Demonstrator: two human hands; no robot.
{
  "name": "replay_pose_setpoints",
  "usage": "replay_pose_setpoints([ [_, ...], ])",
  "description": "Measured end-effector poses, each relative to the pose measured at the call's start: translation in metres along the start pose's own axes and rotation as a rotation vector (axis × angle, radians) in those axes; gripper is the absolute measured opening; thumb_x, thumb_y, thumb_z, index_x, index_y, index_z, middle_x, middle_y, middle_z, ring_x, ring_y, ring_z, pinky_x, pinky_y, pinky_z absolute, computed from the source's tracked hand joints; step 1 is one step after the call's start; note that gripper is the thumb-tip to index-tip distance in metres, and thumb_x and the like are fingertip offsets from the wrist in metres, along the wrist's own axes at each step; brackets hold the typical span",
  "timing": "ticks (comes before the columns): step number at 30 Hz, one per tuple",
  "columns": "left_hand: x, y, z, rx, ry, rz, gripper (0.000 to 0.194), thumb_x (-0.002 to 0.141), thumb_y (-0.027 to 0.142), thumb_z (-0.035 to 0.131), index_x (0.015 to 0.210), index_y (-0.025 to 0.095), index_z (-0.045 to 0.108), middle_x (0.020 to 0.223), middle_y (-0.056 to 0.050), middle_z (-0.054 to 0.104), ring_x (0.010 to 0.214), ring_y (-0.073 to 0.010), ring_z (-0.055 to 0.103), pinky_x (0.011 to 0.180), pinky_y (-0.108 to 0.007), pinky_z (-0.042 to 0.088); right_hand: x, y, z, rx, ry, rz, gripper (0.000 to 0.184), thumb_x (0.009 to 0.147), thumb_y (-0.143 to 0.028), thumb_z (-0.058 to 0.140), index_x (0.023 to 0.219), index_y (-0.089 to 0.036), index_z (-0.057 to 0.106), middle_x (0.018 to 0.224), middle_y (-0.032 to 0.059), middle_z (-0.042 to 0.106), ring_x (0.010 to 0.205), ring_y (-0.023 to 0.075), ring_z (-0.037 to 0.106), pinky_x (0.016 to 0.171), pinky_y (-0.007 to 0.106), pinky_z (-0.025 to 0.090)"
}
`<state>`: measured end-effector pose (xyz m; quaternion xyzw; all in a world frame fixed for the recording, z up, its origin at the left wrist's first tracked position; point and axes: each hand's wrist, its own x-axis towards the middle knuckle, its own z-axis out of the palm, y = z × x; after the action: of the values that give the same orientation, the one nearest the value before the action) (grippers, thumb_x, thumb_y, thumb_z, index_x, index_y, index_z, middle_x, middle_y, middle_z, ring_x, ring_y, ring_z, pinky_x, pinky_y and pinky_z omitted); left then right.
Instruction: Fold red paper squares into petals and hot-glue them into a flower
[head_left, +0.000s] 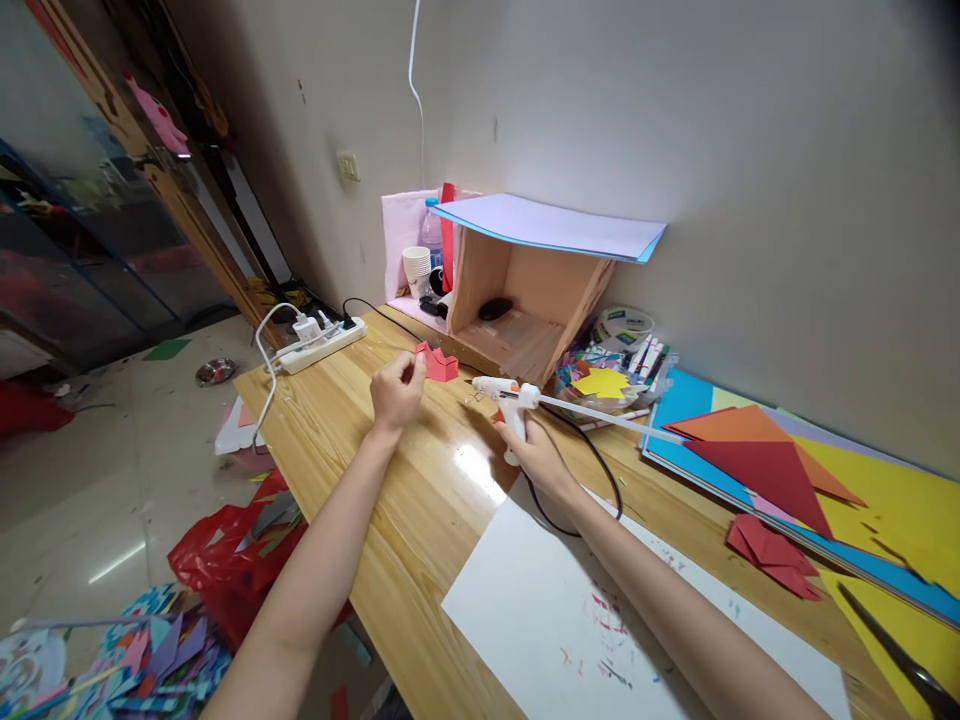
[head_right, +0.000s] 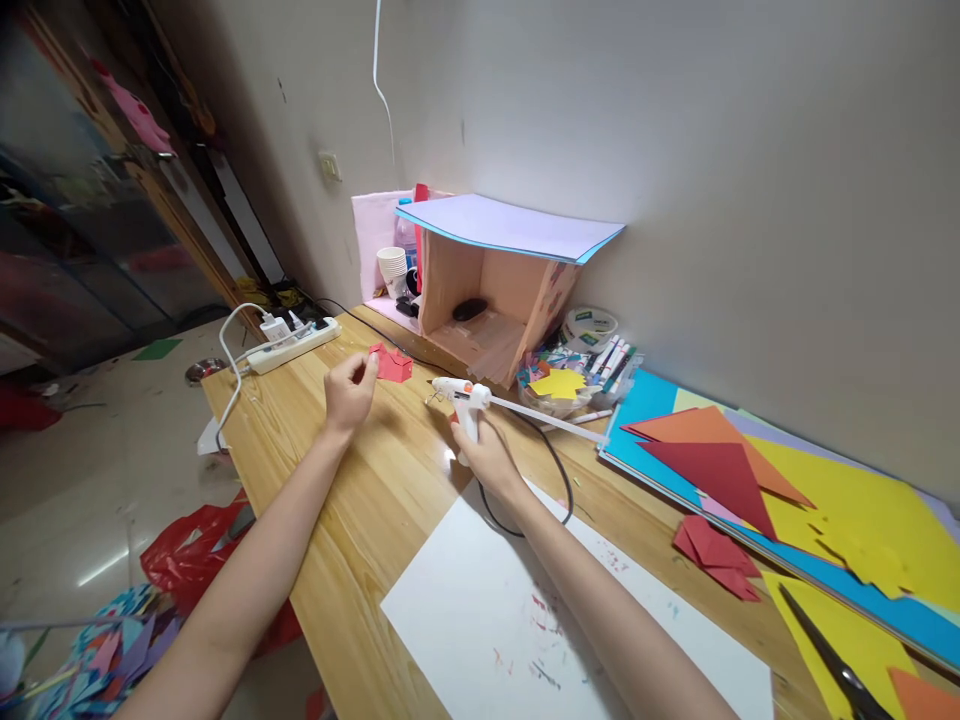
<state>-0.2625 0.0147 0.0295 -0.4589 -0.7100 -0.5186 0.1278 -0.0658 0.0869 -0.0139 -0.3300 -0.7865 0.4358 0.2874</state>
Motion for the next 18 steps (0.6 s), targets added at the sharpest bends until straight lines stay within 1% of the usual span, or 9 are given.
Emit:
replay_pose_setpoints([
  [1,0.001,0.000,-0.001,-0.058,0.015,-0.030,0.035,0.083,0.034,0.044,0.053,0.018,0.036,0.051,0.005,0.030,0.049,-0.0086,0.030,0.050,-0.022,0.025,0.009,-0.001,0.005,-0.053,-0.016,-0.061,0.025,0.080,-0.035,0.042,0.086,-0.015,0.055,0.077,0.0043,0.059,0.068,0.0173,0.053,0.063,0.026,0.039],
  [2,0.001,0.001,-0.002,-0.122,0.024,-0.054,0.035,0.083,0.034,0.044,0.053,0.018,0.037,0.051,0.005,0.031,0.049,-0.0086,0.031,0.050,-0.022,0.026,0.019,-0.002,0.011,-0.112,-0.003,-0.112,0.022,0.079,-0.033,0.043,0.084,-0.015,0.054,0.076,0.0041,0.059,0.067,0.0173,0.053,0.063,0.026,0.038],
  [4,0.001,0.003,-0.002,-0.257,0.047,-0.090,0.034,0.083,0.034,0.043,0.054,0.018,0.038,0.051,0.004,0.033,0.049,-0.0085,0.033,0.050,-0.022,0.027,0.036,-0.005,0.024,-0.208,-0.010,-0.189,0.016,0.075,-0.027,0.045,0.083,-0.016,0.054,0.077,0.0044,0.059,0.068,0.0177,0.052,0.063,0.026,0.037],
  [7,-0.002,0.010,-0.004,-0.414,0.145,-0.130,0.034,0.083,0.034,0.043,0.054,0.018,0.038,0.051,0.004,0.035,0.048,-0.0084,0.035,0.049,-0.022,0.029,0.054,-0.008,0.042,-0.293,-0.031,-0.198,0.015,0.073,-0.023,0.045,0.084,-0.018,0.053,0.083,0.0049,0.060,0.074,0.0193,0.052,0.066,0.027,0.036],
  [9,-0.005,0.017,-0.005,-0.458,0.203,-0.150,0.034,0.083,0.034,0.043,0.054,0.018,0.037,0.051,0.004,0.035,0.048,-0.0085,0.036,0.049,-0.022,0.030,0.060,-0.010,0.049,-0.327,-0.044,-0.178,0.013,0.073,-0.023,0.045,0.083,-0.019,0.053,0.083,0.0049,0.061,0.075,0.0199,0.052,0.066,0.027,0.036],
  [12,-0.013,0.028,-0.009,-0.438,0.240,-0.168,0.034,0.084,0.035,0.040,0.054,0.019,0.036,0.050,0.004,0.036,0.047,-0.0089,0.037,0.048,-0.022,0.031,0.063,-0.013,0.051,-0.316,-0.040,-0.167,0.015,0.074,-0.021,0.047,0.087,-0.018,0.053,0.086,0.0064,0.061,0.077,0.0207,0.053,0.068,0.027,0.035],
  [14,-0.020,0.034,-0.011,-0.363,0.234,-0.154,0.035,0.085,0.036,0.038,0.054,0.020,0.036,0.051,0.003,0.038,0.048,-0.0096,0.037,0.048,-0.023,0.032,0.060,-0.016,0.047,-0.271,-0.056,-0.198,0.019,0.074,-0.022,0.050,0.092,-0.018,0.054,0.090,0.0073,0.061,0.080,0.0213,0.052,0.071,0.028,0.035],
  [16,-0.031,0.038,-0.012,-0.245,0.223,-0.110,0.037,0.085,0.039,0.035,0.053,0.021,0.034,0.049,0.002,0.038,0.047,-0.0107,0.036,0.049,-0.025,0.032,0.053,-0.017,0.038,-0.222,-0.090,-0.237,0.025,0.074,-0.026,0.053,0.097,-0.017,0.054,0.093,0.0073,0.060,0.085,0.0213,0.051,0.075,0.030,0.035],
  [18,-0.043,0.042,-0.012,-0.126,0.218,-0.003,0.039,0.084,0.042,0.033,0.051,0.022,0.031,0.046,0.002,0.035,0.045,-0.0119,0.035,0.049,-0.027,0.033,0.040,-0.016,0.025,-0.179,-0.104,-0.242,0.030,0.074,-0.029,0.055,0.101,-0.017,0.053,0.096,0.0073,0.059,0.088,0.0211,0.049,0.078,0.032,0.036],
])
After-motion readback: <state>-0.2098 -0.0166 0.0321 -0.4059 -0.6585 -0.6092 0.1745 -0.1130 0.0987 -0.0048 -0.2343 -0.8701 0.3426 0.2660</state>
